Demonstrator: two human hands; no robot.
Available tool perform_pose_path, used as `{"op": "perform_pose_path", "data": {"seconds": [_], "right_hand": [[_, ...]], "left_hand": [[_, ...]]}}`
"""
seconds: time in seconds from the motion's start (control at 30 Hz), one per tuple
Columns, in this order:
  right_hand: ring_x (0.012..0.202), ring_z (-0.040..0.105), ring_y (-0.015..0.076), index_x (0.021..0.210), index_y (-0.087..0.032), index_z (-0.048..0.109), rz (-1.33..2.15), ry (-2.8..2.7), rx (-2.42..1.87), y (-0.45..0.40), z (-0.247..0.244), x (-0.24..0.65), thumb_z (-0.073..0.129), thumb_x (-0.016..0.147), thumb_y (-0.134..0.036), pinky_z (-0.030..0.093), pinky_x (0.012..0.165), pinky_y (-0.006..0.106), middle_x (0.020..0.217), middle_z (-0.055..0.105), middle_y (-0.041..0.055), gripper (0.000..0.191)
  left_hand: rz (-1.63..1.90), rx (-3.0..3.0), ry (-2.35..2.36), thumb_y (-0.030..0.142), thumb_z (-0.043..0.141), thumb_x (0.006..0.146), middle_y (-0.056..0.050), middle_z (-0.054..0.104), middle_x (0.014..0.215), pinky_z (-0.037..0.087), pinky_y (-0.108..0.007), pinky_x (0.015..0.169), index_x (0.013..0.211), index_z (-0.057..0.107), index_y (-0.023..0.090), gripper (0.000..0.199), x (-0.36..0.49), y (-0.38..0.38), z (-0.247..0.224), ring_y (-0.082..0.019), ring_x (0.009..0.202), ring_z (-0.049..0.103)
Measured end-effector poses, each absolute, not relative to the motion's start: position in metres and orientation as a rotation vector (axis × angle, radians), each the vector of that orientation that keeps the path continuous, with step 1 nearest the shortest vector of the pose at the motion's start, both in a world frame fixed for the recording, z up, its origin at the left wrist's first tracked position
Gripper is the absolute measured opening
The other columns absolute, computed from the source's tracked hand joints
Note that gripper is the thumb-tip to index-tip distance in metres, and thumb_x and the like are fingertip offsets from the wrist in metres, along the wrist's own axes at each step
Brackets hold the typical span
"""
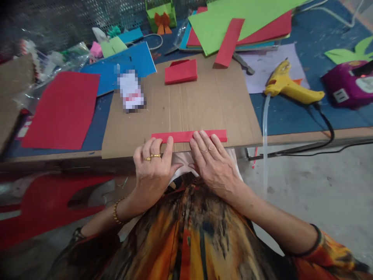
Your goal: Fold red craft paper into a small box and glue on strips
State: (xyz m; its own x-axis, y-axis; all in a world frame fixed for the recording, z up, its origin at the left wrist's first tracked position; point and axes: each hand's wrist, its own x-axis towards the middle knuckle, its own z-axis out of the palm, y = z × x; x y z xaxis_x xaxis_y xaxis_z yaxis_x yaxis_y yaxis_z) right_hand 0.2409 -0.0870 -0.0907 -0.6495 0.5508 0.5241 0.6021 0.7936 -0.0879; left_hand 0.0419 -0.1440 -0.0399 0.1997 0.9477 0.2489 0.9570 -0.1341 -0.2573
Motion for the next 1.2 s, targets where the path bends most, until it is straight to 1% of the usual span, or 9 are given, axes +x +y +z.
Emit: {"op": "perform_pose_path", "data": {"seconds": [0.13, 0.2, 0.3, 0.43, 0.73, 0.83, 0.93, 1.07, 1.2], "right_hand": [[0.161, 0.041, 0.0342, 0.175, -0.01, 0.004, -0.15, -2.474, -0.849, -0.083, -0.088, 0.243, 0.058, 0.108, -0.028, 0.04, 0.13, 0.06, 0.166, 0.048, 0.0238, 0.088], [0.16, 0.042, 0.0348, 0.175, -0.01, 0.005, -0.167, -2.476, -0.876, -0.084, -0.088, 0.243, 0.059, 0.107, -0.025, 0.04, 0.13, 0.06, 0.165, 0.05, 0.0245, 0.088], [0.159, 0.043, 0.0345, 0.176, -0.016, 0.011, -0.17, -2.463, -0.926, -0.086, -0.089, 0.243, 0.059, 0.107, -0.025, 0.039, 0.13, 0.06, 0.166, 0.049, 0.0227, 0.084], [0.159, 0.044, 0.0369, 0.174, -0.018, 0.024, -0.157, -2.45, -0.957, -0.089, -0.089, 0.24, 0.062, 0.106, -0.027, 0.038, 0.129, 0.062, 0.166, 0.05, 0.0239, 0.079], [0.159, 0.043, 0.04, 0.167, -0.012, 0.037, -0.201, -2.425, -0.975, -0.093, -0.089, 0.231, 0.06, 0.106, -0.025, 0.039, 0.127, 0.067, 0.163, 0.053, 0.0274, 0.067], [0.156, 0.046, 0.0411, 0.164, -0.009, 0.043, -0.246, -2.427, -0.997, -0.093, -0.088, 0.227, 0.056, 0.107, -0.022, 0.041, 0.125, 0.067, 0.159, 0.055, 0.0285, 0.06], [0.155, 0.048, 0.0404, 0.164, -0.009, 0.043, -0.224, -2.463, -1.02, -0.092, -0.083, 0.224, 0.049, 0.107, -0.017, 0.041, 0.125, 0.066, 0.159, 0.056, 0.0283, 0.057], [0.156, 0.048, 0.0352, 0.165, -0.008, 0.041, -0.185, -2.495, -1.006, -0.091, -0.083, 0.231, 0.045, 0.108, -0.017, 0.041, 0.128, 0.061, 0.161, 0.056, 0.0242, 0.058], [0.157, 0.048, 0.031, 0.169, -0.009, 0.033, -0.207, -2.493, -1.076, -0.098, -0.086, 0.254, 0.048, 0.107, -0.016, 0.04, 0.13, 0.057, 0.162, 0.056, 0.021, 0.064]], "left_hand": [[-0.074, -2.172, -1.763, 0.043, 0.065, 0.105, -0.028, 0.065, 0.148, 0.049, -0.053, 0.122, 0.153, 0.057, -0.001, 0.066, 0.051, -0.137, -0.047, -0.039, 0.144, 0.06], [-0.063, -2.209, -1.709, 0.041, 0.061, 0.107, -0.026, 0.065, 0.149, 0.05, -0.051, 0.121, 0.157, 0.054, 0.003, 0.063, 0.056, -0.133, -0.053, -0.037, 0.144, 0.061], [-0.052, -2.21, -1.68, 0.034, 0.059, 0.109, -0.023, 0.066, 0.15, 0.05, -0.05, 0.121, 0.16, 0.053, 0.011, 0.056, 0.057, -0.13, -0.06, -0.034, 0.143, 0.063], [-0.062, -2.167, -1.69, 0.033, 0.058, 0.109, -0.02, 0.07, 0.145, 0.052, -0.049, 0.12, 0.159, 0.055, 0.015, 0.053, 0.051, -0.134, -0.058, -0.031, 0.138, 0.066], [-0.034, -2.105, -1.857, 0.032, 0.056, 0.109, -0.027, 0.068, 0.142, 0.045, -0.061, 0.124, 0.158, 0.052, 0.003, 0.057, 0.028, -0.148, -0.047, -0.036, 0.138, 0.064], [0.072, -2.116, -1.814, 0.037, 0.061, 0.107, -0.024, 0.07, 0.131, 0.05, -0.063, 0.116, 0.164, 0.048, 0.017, 0.062, 0.033, -0.14, -0.041, -0.037, 0.126, 0.068], [0.166, -2.092, -1.765, 0.042, 0.067, 0.104, -0.016, 0.07, 0.111, 0.056, -0.059, 0.103, 0.17, 0.036, 0.033, 0.074, 0.037, -0.132, -0.04, -0.033, 0.107, 0.071], [0.126, -2.057, -1.701, 0.04, 0.067, 0.104, -0.012, 0.064, 0.104, 0.057, -0.054, 0.095, 0.174, 0.022, 0.036, 0.083, 0.032, -0.129, -0.043, -0.03, 0.098, 0.067], [0.028, -2.113, -1.694, 0.034, 0.061, 0.106, -0.011, 0.061, 0.1, 0.056, -0.056, 0.093, 0.174, 0.021, 0.037, 0.079, 0.026, -0.13, -0.046, -0.03, 0.094, 0.065]]}}
